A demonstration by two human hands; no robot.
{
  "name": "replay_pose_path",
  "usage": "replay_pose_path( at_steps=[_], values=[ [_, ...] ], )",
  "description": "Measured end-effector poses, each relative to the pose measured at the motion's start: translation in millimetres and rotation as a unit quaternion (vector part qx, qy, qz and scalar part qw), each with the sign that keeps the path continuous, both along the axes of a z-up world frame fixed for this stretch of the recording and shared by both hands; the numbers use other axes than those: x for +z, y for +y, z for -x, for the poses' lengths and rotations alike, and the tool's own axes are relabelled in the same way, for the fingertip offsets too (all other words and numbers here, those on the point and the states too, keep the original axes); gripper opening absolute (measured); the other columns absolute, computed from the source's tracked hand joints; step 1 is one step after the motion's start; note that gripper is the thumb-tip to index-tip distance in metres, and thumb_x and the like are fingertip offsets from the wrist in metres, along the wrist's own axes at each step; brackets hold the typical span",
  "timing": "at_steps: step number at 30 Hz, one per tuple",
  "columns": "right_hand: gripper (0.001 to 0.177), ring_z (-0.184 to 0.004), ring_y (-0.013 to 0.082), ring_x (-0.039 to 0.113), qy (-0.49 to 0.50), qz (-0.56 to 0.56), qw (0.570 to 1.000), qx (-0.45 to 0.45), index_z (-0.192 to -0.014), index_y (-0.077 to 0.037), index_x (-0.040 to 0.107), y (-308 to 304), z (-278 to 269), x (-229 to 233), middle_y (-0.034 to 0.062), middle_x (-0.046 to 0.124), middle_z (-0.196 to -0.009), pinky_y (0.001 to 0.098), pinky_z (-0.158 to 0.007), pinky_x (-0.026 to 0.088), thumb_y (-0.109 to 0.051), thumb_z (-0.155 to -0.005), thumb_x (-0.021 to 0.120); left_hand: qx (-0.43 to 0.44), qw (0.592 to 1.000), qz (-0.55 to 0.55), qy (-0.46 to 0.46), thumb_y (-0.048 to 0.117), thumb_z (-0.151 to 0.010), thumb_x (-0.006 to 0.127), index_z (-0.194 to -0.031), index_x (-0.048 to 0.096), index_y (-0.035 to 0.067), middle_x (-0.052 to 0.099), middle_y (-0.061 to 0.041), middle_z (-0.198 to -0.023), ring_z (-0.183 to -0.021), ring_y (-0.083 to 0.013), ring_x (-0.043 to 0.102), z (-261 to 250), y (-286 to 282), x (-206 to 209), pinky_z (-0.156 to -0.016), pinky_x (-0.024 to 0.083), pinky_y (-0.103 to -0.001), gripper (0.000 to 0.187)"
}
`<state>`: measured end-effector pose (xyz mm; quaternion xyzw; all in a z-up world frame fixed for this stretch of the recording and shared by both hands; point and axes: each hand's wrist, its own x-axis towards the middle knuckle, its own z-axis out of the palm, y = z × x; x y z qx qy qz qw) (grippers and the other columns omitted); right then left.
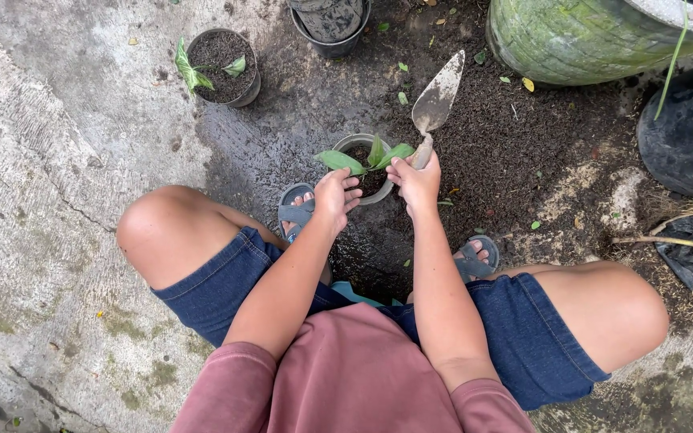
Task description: Planting a small plant cutting into a plastic pot using a hand trowel to add soil.
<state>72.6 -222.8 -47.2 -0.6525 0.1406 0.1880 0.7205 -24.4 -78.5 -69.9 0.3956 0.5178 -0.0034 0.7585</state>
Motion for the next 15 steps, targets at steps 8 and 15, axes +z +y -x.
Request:
replay_pose_path(
  at_steps=[8,15],
  values=[
    [0.044,-0.077,0.0248,0.078,0.006,0.008,1.000,-0.011,-0.116,-0.003,0.051,-4,3,5,0.0154,0.071,-0.101,0.0359,-0.068,0.069,0.002,-0.080,0.076,0.013,0.989,-0.126,0.074,0.036,-0.085,0.076,-0.127,0.051,0.016,0.054,-0.009,-0.113,-0.092,-0.0278,0.060,0,8,-27,-0.097,0.044,-0.050,0.052],
    [0.048,-0.075,0.0209,0.077,-0.005,0.011,1.000,-0.008,-0.118,-0.004,0.050,-4,8,-1,0.0139,0.072,-0.104,0.0346,-0.067,0.068,0.000,-0.080,0.078,-0.245,0.581,-0.763,-0.142,0.006,-0.084,0.070,-0.099,0.074,0.019,0.055,-0.007,-0.120,-0.126,-0.0293,0.048,1,-10,108,-0.110,0.035,-0.050,0.020]
  ],
)
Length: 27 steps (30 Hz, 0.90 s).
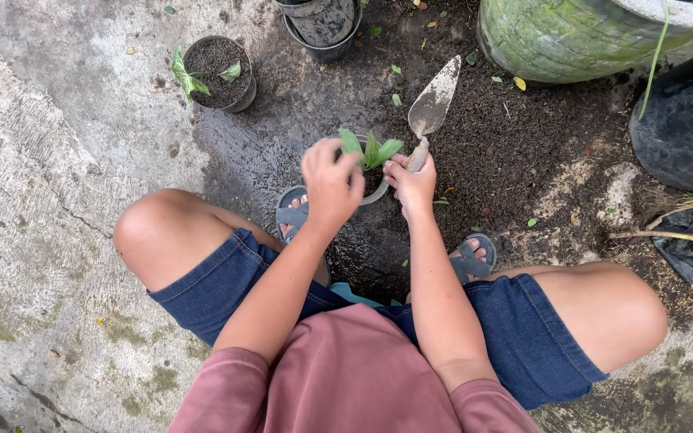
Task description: Planting a small plant cutting into a plastic pot using a hand trowel to add soil.
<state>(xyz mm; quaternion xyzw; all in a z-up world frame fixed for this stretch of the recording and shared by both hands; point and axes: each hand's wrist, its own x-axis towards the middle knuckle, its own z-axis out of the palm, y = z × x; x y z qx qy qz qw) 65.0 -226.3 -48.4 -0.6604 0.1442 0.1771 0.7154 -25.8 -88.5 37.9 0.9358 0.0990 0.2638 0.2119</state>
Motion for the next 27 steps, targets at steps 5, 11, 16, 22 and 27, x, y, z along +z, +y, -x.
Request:
replay_pose_path(
  at_steps=[5,11,16,22,27],
  values=[
    [0.048,-0.071,0.0216,0.076,-0.007,-0.014,1.000,0.022,-0.118,-0.004,0.048,4,-1,6,0.0121,0.068,-0.103,0.0354,-0.063,0.067,-0.001,-0.081,0.078,-0.092,0.989,0.021,0.116,0.011,-0.086,0.075,-0.098,0.080,0.020,0.059,-0.014,-0.132,-0.139,-0.0424,0.042,-13,14,23,-0.116,0.030,-0.068,0.016],
    [0.043,-0.063,0.0244,0.075,-0.017,0.004,0.999,0.031,-0.116,-0.005,0.052,11,-4,-9,0.0074,0.064,-0.090,0.0367,-0.055,0.067,-0.002,-0.082,0.078,-0.111,0.965,0.131,0.198,0.021,-0.098,0.069,-0.109,0.074,0.028,0.069,0.002,-0.122,-0.140,-0.0305,0.048,-36,29,-36,-0.116,0.026,-0.061,0.014],
    [0.043,-0.063,0.0239,0.075,0.003,0.003,1.000,0.021,-0.117,-0.004,0.053,10,1,-2,0.0084,0.061,-0.089,0.0364,-0.057,0.068,-0.002,-0.081,0.078,-0.091,0.958,0.143,0.232,0.024,-0.099,0.068,-0.115,0.069,0.035,0.072,0.015,-0.104,-0.126,-0.0151,0.055,-40,29,-49,-0.109,0.029,-0.046,0.020],
    [0.038,-0.062,0.0222,0.074,-0.005,-0.005,1.000,0.016,-0.111,-0.004,0.053,11,1,0,0.0067,0.058,-0.087,0.0326,-0.055,0.067,0.001,-0.081,0.077,-0.103,0.957,0.140,0.234,0.020,-0.100,0.068,-0.119,0.069,0.031,0.071,0.009,-0.102,-0.122,-0.0177,0.055,-41,32,-32,-0.104,0.028,-0.046,0.022],
    [0.035,-0.061,0.0210,0.074,-0.005,0.005,1.000,0.013,-0.108,-0.004,0.053,10,0,-2,0.0068,0.058,-0.086,0.0313,-0.054,0.067,0.000,-0.082,0.077,-0.115,0.959,0.106,0.237,0.013,-0.103,0.064,-0.130,0.067,0.021,0.068,0.002,-0.102,-0.116,-0.0220,0.056,-41,33,-25,-0.101,0.030,-0.048,0.028]
  ],
)
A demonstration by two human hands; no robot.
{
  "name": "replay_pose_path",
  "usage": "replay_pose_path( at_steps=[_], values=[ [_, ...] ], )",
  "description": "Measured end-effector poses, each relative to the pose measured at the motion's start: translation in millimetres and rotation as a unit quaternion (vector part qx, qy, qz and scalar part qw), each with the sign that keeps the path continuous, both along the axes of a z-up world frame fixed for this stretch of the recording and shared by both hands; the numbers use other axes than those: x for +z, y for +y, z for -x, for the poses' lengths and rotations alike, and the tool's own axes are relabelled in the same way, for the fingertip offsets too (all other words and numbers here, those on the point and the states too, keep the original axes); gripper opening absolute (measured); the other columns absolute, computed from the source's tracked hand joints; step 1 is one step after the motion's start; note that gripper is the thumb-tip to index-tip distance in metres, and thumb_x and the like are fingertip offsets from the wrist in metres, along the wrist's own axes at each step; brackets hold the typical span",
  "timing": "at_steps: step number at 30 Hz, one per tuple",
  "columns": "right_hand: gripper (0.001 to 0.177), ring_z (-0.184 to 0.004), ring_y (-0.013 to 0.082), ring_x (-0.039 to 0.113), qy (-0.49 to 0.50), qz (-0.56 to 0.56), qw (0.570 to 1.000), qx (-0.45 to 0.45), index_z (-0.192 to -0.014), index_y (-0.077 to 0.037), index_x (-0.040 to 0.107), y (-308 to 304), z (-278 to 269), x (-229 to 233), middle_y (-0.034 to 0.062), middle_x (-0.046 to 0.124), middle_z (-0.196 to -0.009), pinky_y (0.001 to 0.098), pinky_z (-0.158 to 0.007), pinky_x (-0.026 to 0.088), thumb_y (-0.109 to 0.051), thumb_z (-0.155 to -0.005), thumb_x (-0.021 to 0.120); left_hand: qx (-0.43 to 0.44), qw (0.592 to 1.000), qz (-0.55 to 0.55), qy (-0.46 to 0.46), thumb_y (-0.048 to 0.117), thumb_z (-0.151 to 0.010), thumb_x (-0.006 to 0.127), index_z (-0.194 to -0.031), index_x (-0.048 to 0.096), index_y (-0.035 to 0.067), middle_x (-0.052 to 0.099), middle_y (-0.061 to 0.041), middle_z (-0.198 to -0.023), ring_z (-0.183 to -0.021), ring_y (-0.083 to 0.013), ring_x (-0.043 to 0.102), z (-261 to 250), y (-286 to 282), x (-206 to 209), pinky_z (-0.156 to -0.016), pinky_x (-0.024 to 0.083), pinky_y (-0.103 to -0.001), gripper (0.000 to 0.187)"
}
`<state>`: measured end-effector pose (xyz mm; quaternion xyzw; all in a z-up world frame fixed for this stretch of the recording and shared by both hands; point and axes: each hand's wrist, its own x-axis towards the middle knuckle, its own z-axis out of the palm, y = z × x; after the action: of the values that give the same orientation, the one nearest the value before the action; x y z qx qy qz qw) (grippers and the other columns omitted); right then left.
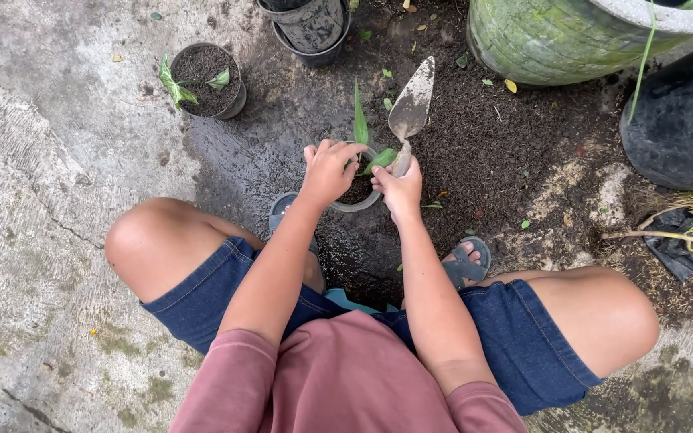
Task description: Planting a small plant cutting into a plastic pot using a hand trowel to add soil.
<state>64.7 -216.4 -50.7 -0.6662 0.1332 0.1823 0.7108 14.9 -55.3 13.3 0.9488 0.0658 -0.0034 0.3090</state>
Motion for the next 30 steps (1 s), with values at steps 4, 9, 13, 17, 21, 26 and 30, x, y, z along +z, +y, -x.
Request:
replay_pose_path(
  at_steps=[4,9,13,17,21,26,30],
  values=[
    [0.035,-0.059,0.0183,0.072,-0.008,0.001,1.000,-0.009,-0.109,-0.005,0.052,1,0,-2,0.0065,0.058,-0.085,0.0274,-0.049,0.065,-0.001,-0.083,0.076,0.002,1.000,-0.024,0.010,0.017,-0.100,0.066,-0.130,0.066,0.026,0.066,0.004,-0.101,-0.114,-0.0197,0.055,1,4,-5,-0.100,0.030,-0.046,0.031],
    [0.033,-0.058,0.0169,0.071,-0.012,0.009,1.000,-0.014,-0.108,-0.005,0.052,4,-1,8,0.0059,0.056,-0.085,0.0256,-0.049,0.064,-0.002,-0.084,0.075,0.010,1.000,-0.017,0.022,0.017,-0.101,0.064,-0.135,0.063,0.026,0.063,0.003,-0.099,-0.109,-0.0211,0.053,6,7,-6,-0.099,0.031,-0.046,0.035],
    [0.033,-0.058,0.0178,0.071,-0.010,0.008,1.000,-0.012,-0.108,-0.005,0.052,6,-1,9,0.0058,0.056,-0.084,0.0267,-0.049,0.065,-0.003,-0.084,0.076,0.007,1.000,-0.013,0.011,0.014,-0.103,0.062,-0.134,0.065,0.022,0.062,0.000,-0.099,-0.107,-0.0233,0.054,8,7,2,-0.098,0.031,-0.046,0.032],
    [0.034,-0.061,0.0191,0.073,-0.025,0.011,1.000,0.002,-0.106,-0.004,0.052,4,-1,6,0.0087,0.062,-0.086,0.0277,-0.050,0.065,-0.002,-0.083,0.077,0.015,1.000,0.024,-0.007,0.013,-0.102,0.062,-0.123,0.072,0.027,0.065,0.003,-0.099,-0.105,-0.0215,0.055,7,5,6,-0.096,0.032,-0.044,0.027],
    [0.038,-0.062,0.0177,0.073,-0.044,0.005,0.999,0.013,-0.107,-0.004,0.051,-2,0,-5,0.0117,0.066,-0.090,0.0274,-0.052,0.065,-0.001,-0.081,0.079,0.035,0.998,0.053,-0.013,0.016,-0.098,0.065,-0.117,0.074,0.030,0.067,0.007,-0.099,-0.104,-0.0198,0.056,7,3,-3,-0.096,0.033,-0.044,0.025],
    [0.044,-0.067,0.0162,0.072,-0.059,0.016,0.998,0.012,-0.116,-0.002,0.049,-14,7,11,0.0172,0.070,-0.108,0.0256,-0.053,0.064,-0.001,-0.082,0.077,0.107,0.983,0.122,-0.085,0.019,-0.094,0.070,-0.106,0.077,0.035,0.067,0.012,-0.098,-0.102,-0.0134,0.059,11,2,-12,-0.095,0.034,-0.038,0.021],
    [0.043,-0.061,0.0114,0.068,-0.045,0.039,0.998,-0.021,-0.124,0.000,0.047,-27,3,11,0.0159,0.069,-0.109,0.0201,-0.046,0.060,0.000,-0.087,0.069,0.239,0.922,0.255,-0.169,0.007,-0.096,0.068,-0.106,0.080,0.021,0.071,-0.001,-0.092,-0.086,-0.0128,0.061,17,-4,20,-0.085,0.046,-0.032,0.021]
  ],
)
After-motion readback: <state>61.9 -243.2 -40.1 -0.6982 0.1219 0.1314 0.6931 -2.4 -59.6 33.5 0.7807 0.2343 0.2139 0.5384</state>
